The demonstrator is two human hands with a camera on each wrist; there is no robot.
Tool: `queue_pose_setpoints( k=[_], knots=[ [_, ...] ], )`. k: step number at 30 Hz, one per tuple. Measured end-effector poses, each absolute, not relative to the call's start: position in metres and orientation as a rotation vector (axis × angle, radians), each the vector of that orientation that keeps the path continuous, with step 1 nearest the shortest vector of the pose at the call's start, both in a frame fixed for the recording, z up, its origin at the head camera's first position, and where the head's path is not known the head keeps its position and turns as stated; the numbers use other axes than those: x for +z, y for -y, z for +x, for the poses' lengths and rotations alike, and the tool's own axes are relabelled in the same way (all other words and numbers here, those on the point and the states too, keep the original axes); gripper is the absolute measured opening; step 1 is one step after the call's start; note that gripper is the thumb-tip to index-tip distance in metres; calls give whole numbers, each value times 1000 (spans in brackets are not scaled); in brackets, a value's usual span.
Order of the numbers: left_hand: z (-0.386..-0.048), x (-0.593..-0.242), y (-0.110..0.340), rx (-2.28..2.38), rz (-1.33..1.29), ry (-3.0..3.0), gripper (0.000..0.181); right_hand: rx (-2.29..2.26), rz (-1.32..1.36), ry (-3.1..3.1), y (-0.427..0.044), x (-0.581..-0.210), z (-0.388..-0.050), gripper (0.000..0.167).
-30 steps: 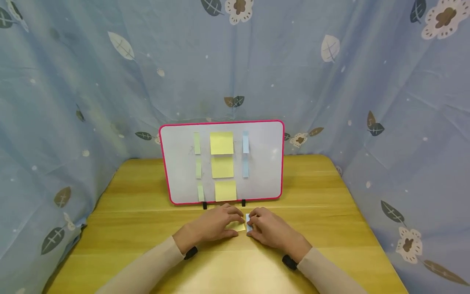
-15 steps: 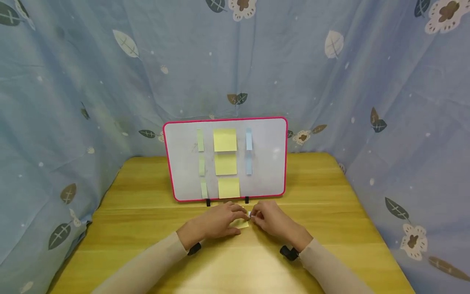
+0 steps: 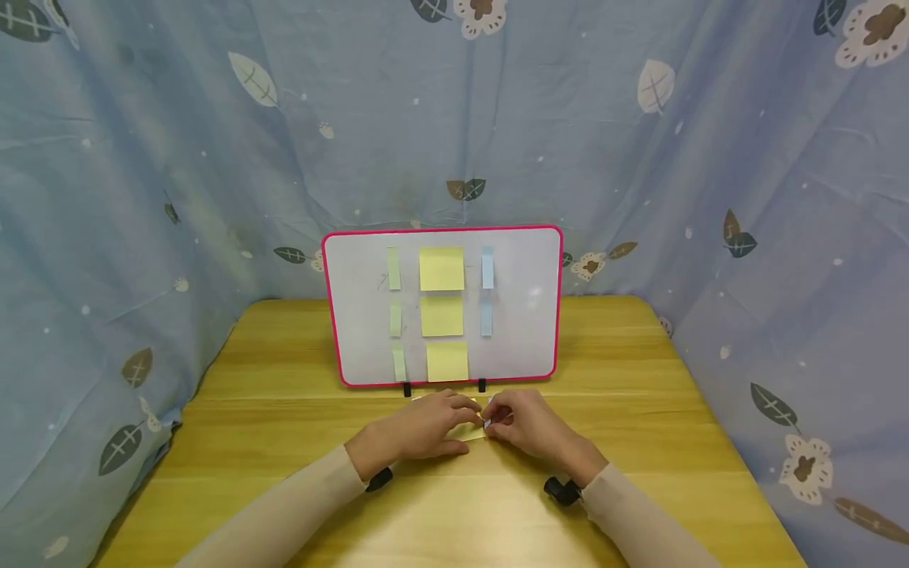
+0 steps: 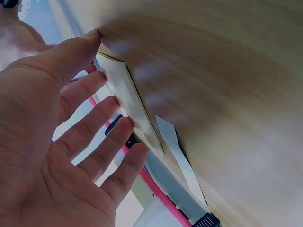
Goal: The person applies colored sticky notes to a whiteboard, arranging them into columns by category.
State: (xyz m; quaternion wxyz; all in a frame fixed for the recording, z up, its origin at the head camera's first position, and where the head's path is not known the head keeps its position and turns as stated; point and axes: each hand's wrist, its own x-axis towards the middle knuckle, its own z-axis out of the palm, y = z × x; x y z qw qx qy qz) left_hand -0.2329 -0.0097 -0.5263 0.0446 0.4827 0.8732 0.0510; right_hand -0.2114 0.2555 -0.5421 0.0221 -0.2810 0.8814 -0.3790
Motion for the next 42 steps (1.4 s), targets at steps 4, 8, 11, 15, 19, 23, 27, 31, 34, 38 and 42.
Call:
queue_pose_setpoints(
  k=[4, 8, 11, 15, 19, 23, 27, 31, 34, 38, 42],
  knots=[
    [-233, -525, 9, 163, 1461, -2672, 45, -1156, -896, -2793, -256, -543, -213, 6],
    [-234, -525, 9, 173, 1451, -2675, 44, -1181, -850, -2797, -258, -545, -214, 6],
    [-234, -526, 8, 166, 1449, -2677, 45, -1222, -812, -2756, -258, -545, -214, 7],
    [-234, -527, 9, 175, 1451, -2671, 44, -1245, -810, -2714, -258, -544, -214, 9],
    [-234, -527, 12, 205, 1469, -2665, 43, -1246, -783, -2709, -258, -543, -212, 9],
    [-240, -537, 14, 226, 1507, -2668, 45, -1274, -719, -2696, -258, -544, -211, 8],
    [-235, -528, 12, 220, 1462, -2680, 41, -1289, -663, -2712, -261, -546, -211, 4],
    [-235, -529, 10, 249, 1444, -2700, 36, -1315, -593, -2712, -262, -546, -211, 6],
    [-234, -528, 9, 287, 1465, -2691, 34, -1351, -511, -2685, -264, -545, -211, 10],
    [-234, -529, 9, 297, 1512, -2666, 35, -1393, -430, -2632, -267, -547, -212, 12],
    [-234, -531, 7, 208, 1539, -2667, 37, -1435, -394, -2545, -269, -548, -213, 14]
  ],
)
